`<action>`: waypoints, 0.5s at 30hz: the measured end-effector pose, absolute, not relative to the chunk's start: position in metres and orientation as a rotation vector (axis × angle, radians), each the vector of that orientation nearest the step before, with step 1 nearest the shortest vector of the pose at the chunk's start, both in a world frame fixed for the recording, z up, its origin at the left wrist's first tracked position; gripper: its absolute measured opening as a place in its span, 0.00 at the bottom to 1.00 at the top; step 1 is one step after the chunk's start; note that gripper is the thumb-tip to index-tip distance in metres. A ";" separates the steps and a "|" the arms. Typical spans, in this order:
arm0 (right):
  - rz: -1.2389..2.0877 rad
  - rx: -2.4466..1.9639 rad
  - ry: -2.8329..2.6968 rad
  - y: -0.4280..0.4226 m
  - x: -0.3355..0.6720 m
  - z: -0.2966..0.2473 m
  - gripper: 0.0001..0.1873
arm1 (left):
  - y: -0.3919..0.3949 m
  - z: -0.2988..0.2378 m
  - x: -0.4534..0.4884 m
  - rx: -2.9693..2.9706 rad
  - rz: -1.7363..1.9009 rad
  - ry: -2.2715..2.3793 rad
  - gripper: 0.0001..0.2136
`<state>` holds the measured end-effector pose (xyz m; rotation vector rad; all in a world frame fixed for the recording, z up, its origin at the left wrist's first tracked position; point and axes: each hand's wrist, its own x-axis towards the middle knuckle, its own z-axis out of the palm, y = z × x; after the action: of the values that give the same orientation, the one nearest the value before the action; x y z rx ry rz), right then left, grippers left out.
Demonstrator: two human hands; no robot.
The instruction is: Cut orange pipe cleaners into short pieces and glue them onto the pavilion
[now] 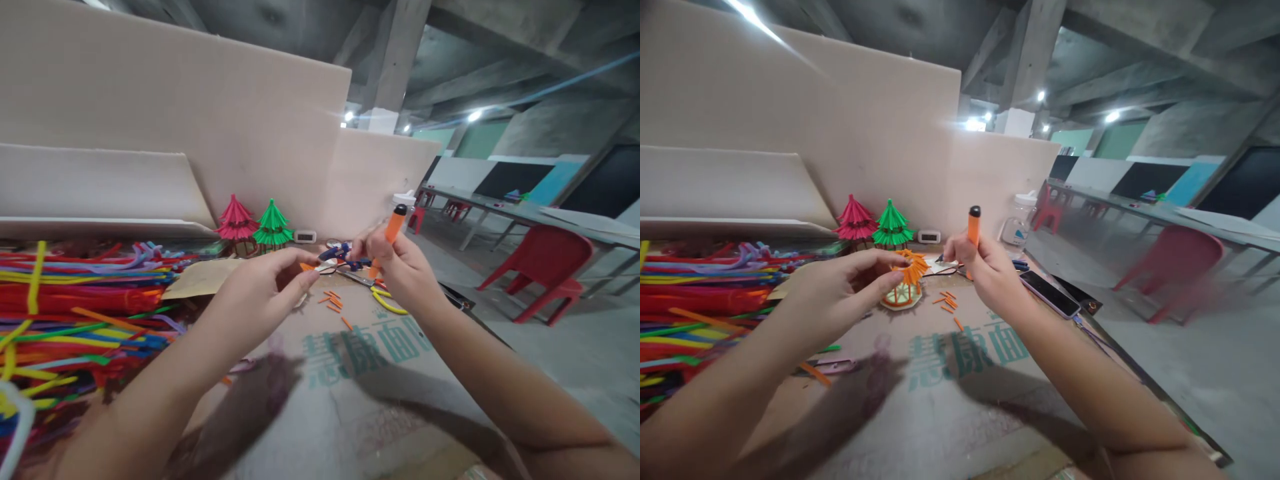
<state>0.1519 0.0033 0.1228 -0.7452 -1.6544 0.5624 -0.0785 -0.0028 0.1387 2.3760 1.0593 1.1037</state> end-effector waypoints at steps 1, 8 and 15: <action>0.577 -0.769 -1.668 0.004 0.156 0.122 0.23 | -0.003 0.141 -0.080 2.409 1.085 1.077 0.11; 0.448 -1.062 -1.844 0.008 0.162 0.127 0.13 | -0.003 0.148 -0.092 2.487 0.934 1.380 0.16; 0.394 -1.128 -2.142 0.028 0.128 0.149 0.20 | 0.002 0.152 -0.104 2.389 1.270 1.355 0.07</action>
<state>0.1278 0.0281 0.1488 -1.1278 -2.1420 0.3935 -0.1037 0.0017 0.1523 2.3888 1.3552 1.2695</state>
